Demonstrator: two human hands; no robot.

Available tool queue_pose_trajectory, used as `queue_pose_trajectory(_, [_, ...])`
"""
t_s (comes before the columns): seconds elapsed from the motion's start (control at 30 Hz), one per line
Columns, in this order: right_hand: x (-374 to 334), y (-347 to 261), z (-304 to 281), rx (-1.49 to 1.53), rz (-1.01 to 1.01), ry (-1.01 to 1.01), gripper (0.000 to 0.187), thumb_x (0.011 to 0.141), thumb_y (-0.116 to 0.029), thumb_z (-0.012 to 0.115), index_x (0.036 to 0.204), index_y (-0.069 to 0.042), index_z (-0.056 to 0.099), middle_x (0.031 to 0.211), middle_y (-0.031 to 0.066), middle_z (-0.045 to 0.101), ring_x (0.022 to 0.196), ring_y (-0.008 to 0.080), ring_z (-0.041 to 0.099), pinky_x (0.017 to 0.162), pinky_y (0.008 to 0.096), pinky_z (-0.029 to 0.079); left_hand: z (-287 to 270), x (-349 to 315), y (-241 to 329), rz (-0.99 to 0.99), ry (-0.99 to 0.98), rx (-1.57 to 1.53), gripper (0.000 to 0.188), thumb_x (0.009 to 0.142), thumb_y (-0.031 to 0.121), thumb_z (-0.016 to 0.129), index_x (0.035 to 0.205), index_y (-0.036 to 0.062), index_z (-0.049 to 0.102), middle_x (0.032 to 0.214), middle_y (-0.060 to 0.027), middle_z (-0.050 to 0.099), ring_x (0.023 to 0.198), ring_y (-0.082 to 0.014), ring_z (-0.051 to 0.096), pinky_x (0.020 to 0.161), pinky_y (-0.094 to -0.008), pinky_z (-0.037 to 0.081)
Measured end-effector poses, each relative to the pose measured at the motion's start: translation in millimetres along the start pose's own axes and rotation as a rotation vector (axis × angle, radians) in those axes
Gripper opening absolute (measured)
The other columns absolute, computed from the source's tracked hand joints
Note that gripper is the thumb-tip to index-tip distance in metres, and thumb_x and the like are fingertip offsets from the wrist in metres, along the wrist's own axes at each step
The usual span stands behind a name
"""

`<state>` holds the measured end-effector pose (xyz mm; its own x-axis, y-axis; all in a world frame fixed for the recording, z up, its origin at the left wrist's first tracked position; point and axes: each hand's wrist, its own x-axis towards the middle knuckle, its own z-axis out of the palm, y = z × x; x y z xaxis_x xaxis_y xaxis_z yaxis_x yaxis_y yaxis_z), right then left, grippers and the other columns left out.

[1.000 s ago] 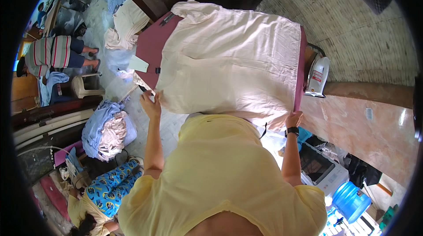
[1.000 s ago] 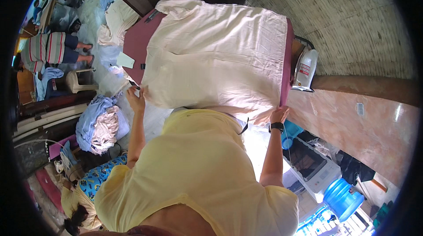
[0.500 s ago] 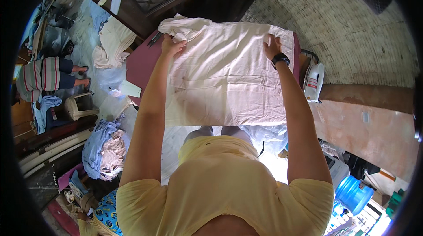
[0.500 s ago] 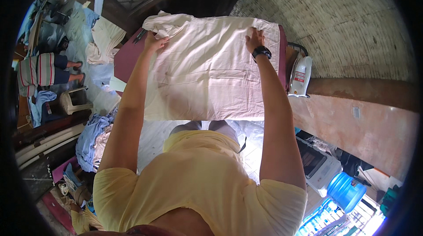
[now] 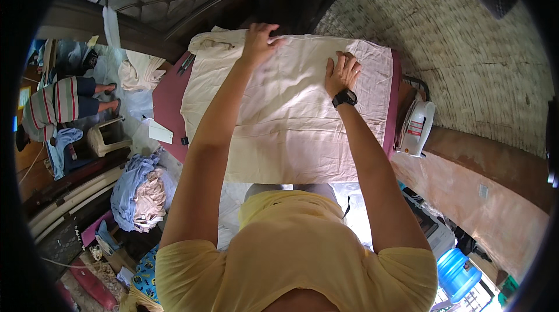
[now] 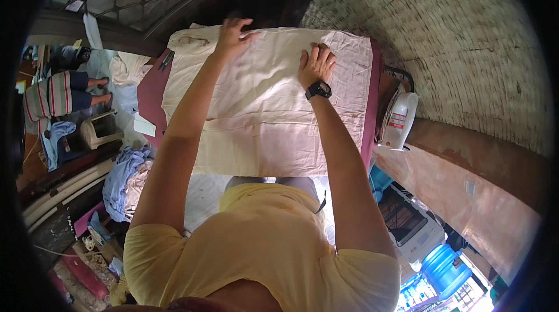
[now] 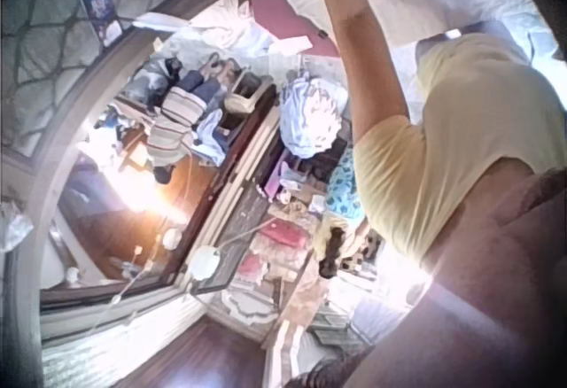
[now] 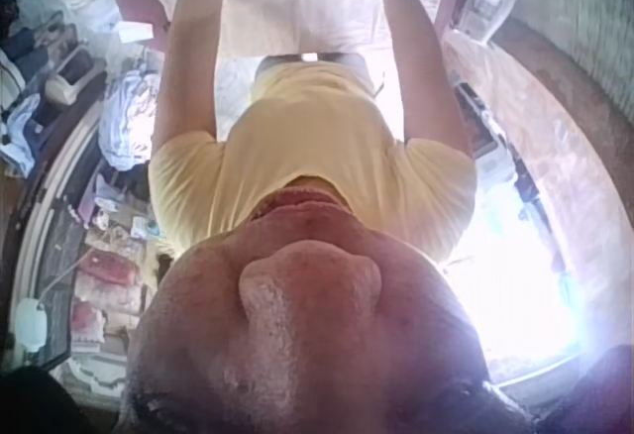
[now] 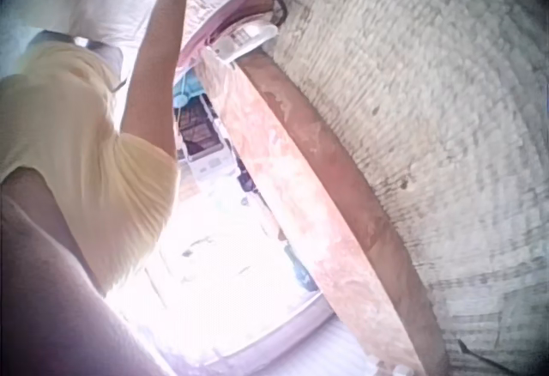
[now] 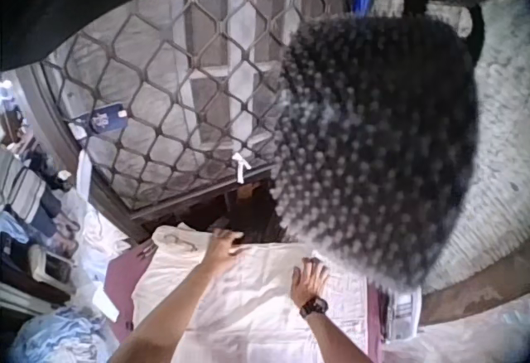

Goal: The person spreads a white shirt on an ironing board and uses a steam iron to press the fabric, smoothing out wrinkles by moving the iron back and forth across different sections of the garment.

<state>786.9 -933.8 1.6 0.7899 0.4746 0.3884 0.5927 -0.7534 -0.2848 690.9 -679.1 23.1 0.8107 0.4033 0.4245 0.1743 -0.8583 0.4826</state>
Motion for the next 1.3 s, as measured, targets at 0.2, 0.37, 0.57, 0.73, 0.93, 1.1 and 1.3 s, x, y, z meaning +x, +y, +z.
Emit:
queue_pose_trajectory(0.2, [1.9,2.1,-3.7,0.052,0.032,0.017,0.032,0.092,-0.033,0.057,0.119,-0.016,0.056,0.12,0.0112,0.053,0.109,0.0361,0.047,0.091,0.0514,0.039,53.2,41.4,-18.7,-0.571,-0.356,-0.355,0.03,0.077,0.034,0.079,0.089,0.0068,0.077,0.084,-0.0097,0.074,0.076,-0.0219,0.071,0.075,-0.033,0.054])
queue_pose_trajectory(0.37, [3.2,1.1,-8.6,0.033,0.048,-0.015,0.031,0.091,-0.032,0.058,0.117,-0.015,0.057,0.12,0.0103,0.053,0.108,0.0354,0.047,0.091,0.05,0.04,57.0,67.4,-39.9,-0.896,-0.342,-0.702,0.021,0.081,0.02,0.079,0.088,0.0008,0.075,0.081,-0.0105,0.074,0.069,-0.0155,0.069,0.065,-0.0294,0.054])
queue_pose_trajectory(0.57, [5.0,-2.3,-10.2,0.032,0.025,0.008,0.03,0.09,-0.03,0.06,0.116,-0.015,0.057,0.12,0.0098,0.052,0.108,0.0341,0.048,0.09,0.0488,0.041,54.7,69.6,-76.1,-0.704,-0.231,-0.431,0.033,0.085,0.032,0.076,0.089,-0.0007,0.068,0.08,-0.0083,0.071,0.07,-0.0158,0.068,0.068,-0.0338,0.061])
queue_pose_trajectory(0.73, [4.9,5.7,-10.1,0.008,0.042,0.014,0.03,0.09,-0.03,0.06,0.116,-0.015,0.057,0.121,0.0096,0.052,0.108,0.0337,0.048,0.089,0.0486,0.041,26.4,74.8,-46.7,-0.446,-0.706,-0.298,0.04,0.082,0.042,0.077,0.092,0.0032,0.073,0.082,-0.0068,0.07,0.076,-0.014,0.066,0.067,-0.0323,0.055])
queue_pose_trajectory(0.93, [4.6,-0.4,-9.5,0.033,0.026,0.001,0.03,0.091,-0.03,0.06,0.117,-0.015,0.056,0.121,0.0095,0.052,0.108,0.0337,0.048,0.09,0.0484,0.041,18.5,51.7,-53.7,-0.46,-0.515,-0.402,0.028,0.088,0.029,0.073,0.097,0.002,0.071,0.082,-0.0068,0.07,0.064,-0.012,0.063,0.061,-0.0264,0.052])
queue_pose_trajectory(1.1, [5.4,-1.0,-12.1,0.029,0.024,-0.005,0.03,0.091,-0.03,0.059,0.117,-0.015,0.056,0.121,0.0097,0.052,0.108,0.0339,0.048,0.09,0.0486,0.041,28.6,50.1,-61.6,-0.814,-0.144,-0.559,0.025,0.093,0.022,0.068,0.098,-0.0025,0.066,0.076,-0.0083,0.068,0.061,-0.013,0.065,0.057,-0.0248,0.054])
queue_pose_trajectory(1.3, [4.6,1.6,-6.5,0.014,0.032,0.0,0.032,0.091,-0.032,0.059,0.119,-0.016,0.056,0.121,0.01,0.052,0.108,0.0347,0.048,0.09,0.05,0.04,46.5,46.1,-49.5,-0.183,-0.104,-0.218,0.026,0.09,0.023,0.071,0.11,0.0065,0.068,0.089,-0.0102,0.07,0.083,-0.0178,0.067,0.081,-0.0302,0.053])
